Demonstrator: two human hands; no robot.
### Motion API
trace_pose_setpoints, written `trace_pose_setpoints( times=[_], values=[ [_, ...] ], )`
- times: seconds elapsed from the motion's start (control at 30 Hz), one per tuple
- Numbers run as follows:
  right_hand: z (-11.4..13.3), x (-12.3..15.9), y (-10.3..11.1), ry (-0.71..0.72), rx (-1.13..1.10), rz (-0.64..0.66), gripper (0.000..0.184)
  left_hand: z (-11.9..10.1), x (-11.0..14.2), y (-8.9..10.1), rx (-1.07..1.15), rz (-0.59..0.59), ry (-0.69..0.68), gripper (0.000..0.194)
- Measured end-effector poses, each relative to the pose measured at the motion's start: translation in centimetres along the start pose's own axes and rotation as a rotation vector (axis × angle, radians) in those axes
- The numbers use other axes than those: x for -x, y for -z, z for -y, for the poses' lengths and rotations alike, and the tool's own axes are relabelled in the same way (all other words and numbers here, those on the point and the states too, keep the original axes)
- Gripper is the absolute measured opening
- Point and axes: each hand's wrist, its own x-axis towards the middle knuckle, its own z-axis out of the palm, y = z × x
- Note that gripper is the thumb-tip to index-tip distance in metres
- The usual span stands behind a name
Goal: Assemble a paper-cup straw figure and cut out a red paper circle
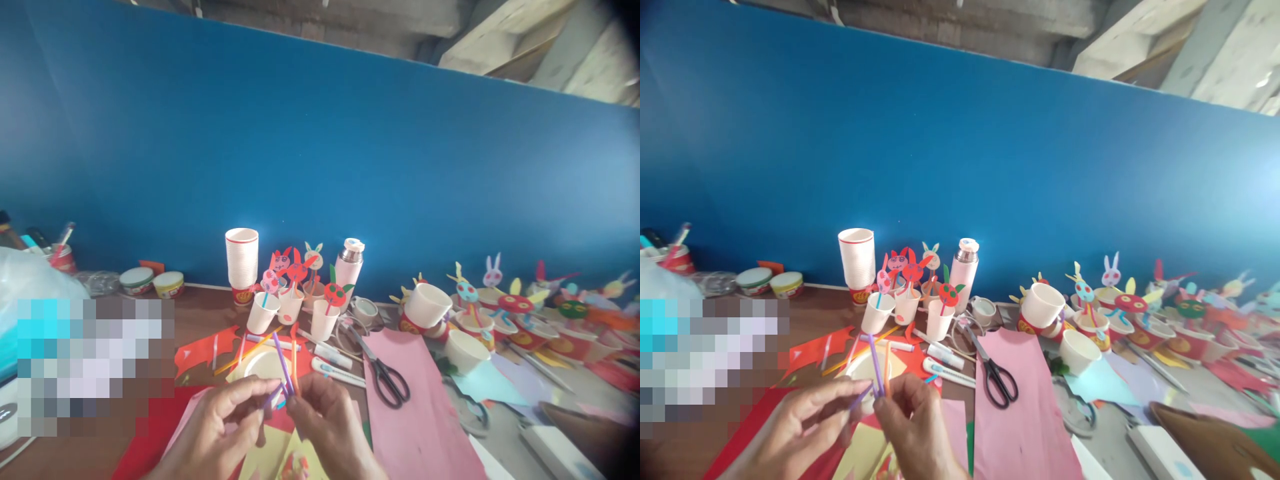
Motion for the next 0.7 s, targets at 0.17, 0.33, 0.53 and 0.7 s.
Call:
trace_pose_setpoints(
  times=[0.17, 0.33, 0.53, 0.7],
  values=[
    [-0.6, -0.1, -0.2, 0.032, -0.089, -0.040, 0.035, 0.0, 0.3, -0.8, -0.077, 0.001, -0.091, 0.026],
    [-1.1, 0.2, -0.8, 0.011, -0.054, -0.029, 0.026, -0.1, -0.2, -0.7, -0.021, -0.063, -0.061, 0.018],
    [-0.9, 0.6, -1.5, -0.067, -0.024, 0.016, 0.010, -0.6, -1.0, -0.4, 0.245, 0.038, 0.139, 0.028],
    [-1.2, 0.5, -1.5, -0.082, 0.000, 0.020, 0.012, -1.0, -0.9, -0.6, 0.294, 0.115, 0.287, 0.032]
  ],
)
